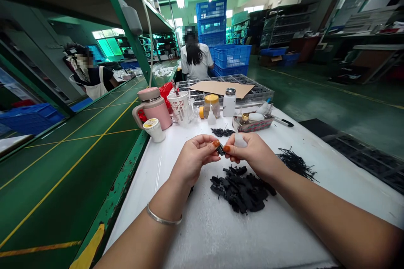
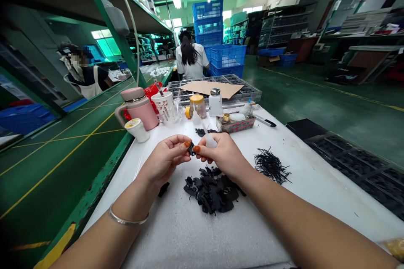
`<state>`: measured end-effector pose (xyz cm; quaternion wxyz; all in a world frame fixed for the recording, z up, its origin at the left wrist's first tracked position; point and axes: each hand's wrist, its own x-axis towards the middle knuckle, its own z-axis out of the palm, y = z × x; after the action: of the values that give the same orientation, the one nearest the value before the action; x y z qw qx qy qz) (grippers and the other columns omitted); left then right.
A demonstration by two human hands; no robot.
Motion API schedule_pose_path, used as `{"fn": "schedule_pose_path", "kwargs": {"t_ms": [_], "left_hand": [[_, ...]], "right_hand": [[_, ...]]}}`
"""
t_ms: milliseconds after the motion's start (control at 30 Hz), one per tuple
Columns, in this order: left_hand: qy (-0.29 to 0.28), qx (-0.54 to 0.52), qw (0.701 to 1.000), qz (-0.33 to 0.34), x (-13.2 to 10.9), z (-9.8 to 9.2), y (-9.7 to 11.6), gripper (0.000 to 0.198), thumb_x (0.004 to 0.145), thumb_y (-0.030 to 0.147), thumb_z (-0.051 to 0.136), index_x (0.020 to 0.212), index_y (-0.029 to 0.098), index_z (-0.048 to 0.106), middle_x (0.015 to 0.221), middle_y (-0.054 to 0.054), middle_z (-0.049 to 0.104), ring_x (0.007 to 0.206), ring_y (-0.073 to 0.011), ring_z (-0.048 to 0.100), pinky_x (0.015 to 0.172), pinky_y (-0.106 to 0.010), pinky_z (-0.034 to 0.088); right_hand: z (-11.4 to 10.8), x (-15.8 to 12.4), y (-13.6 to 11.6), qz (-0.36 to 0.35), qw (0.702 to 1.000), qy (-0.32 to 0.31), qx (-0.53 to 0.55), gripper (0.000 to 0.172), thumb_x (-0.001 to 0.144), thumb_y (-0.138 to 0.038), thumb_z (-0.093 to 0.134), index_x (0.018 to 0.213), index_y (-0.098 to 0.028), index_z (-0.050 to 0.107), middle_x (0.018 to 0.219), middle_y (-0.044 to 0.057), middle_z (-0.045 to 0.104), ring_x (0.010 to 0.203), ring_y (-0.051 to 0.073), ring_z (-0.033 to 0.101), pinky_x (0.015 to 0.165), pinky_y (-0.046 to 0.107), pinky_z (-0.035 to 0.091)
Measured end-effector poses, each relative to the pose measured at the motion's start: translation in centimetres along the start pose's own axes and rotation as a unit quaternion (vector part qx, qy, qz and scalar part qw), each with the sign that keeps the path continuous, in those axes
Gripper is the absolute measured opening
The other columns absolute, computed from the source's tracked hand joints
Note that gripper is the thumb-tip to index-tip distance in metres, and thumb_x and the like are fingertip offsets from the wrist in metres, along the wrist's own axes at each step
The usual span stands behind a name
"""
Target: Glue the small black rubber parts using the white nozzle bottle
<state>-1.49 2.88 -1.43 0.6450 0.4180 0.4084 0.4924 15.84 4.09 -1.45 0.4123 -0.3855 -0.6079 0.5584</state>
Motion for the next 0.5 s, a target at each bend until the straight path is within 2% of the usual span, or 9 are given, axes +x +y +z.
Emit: {"fn": "schedule_pose_path", "kwargs": {"t_ms": [100, 233, 367, 500], "left_hand": [[-0.049, -0.037, 0.998, -0.011, -0.02, -0.16, 0.07, 0.030, 0.069, 0.023, 0.078, 0.098, 0.016, 0.070, 0.080, -0.001, 0.068, 0.068, -0.0076, 0.062, 0.071, -0.021, 0.055], [-0.077, -0.014, 0.997, -0.002, -0.06, -0.37, 0.08, 0.027, 0.067, 0.021, 0.080, 0.093, 0.017, 0.072, 0.095, -0.004, 0.070, 0.083, -0.0142, 0.066, 0.076, -0.026, 0.055], [-0.062, 0.018, 0.998, 0.010, -0.16, -0.19, 0.03, 0.020, 0.070, 0.025, 0.078, 0.086, 0.016, 0.070, 0.093, -0.005, 0.072, 0.083, -0.0154, 0.067, 0.075, -0.027, 0.053], [-0.067, 0.010, 0.997, 0.040, -0.12, -0.10, 0.07, 0.022, 0.069, 0.026, 0.079, 0.085, 0.013, 0.070, 0.094, -0.008, 0.073, 0.084, -0.0179, 0.068, 0.083, -0.032, 0.052]], "right_hand": [[-0.23, 0.20, 0.48, 0.041, 0.993, -0.010, 0.107, 0.029, 0.071, -0.037, 0.076, 0.074, -0.016, 0.057, 0.062, -0.001, 0.061, 0.052, 0.008, 0.049, 0.051, 0.021, 0.036], [-0.16, 0.22, 0.71, 0.085, 0.979, -0.034, 0.180, 0.025, 0.073, -0.029, 0.074, 0.073, -0.015, 0.054, 0.060, -0.002, 0.059, 0.049, 0.006, 0.048, 0.049, 0.019, 0.032], [0.02, 0.21, 0.72, 0.073, 0.981, -0.045, 0.173, 0.022, 0.075, -0.027, 0.072, 0.072, -0.014, 0.055, 0.063, -0.001, 0.060, 0.050, 0.006, 0.049, 0.048, 0.018, 0.033], [-0.11, 0.21, 0.45, 0.035, 0.996, -0.018, 0.079, 0.028, 0.074, -0.038, 0.073, 0.072, -0.014, 0.059, 0.067, 0.003, 0.064, 0.054, 0.009, 0.053, 0.049, 0.020, 0.037]]}}
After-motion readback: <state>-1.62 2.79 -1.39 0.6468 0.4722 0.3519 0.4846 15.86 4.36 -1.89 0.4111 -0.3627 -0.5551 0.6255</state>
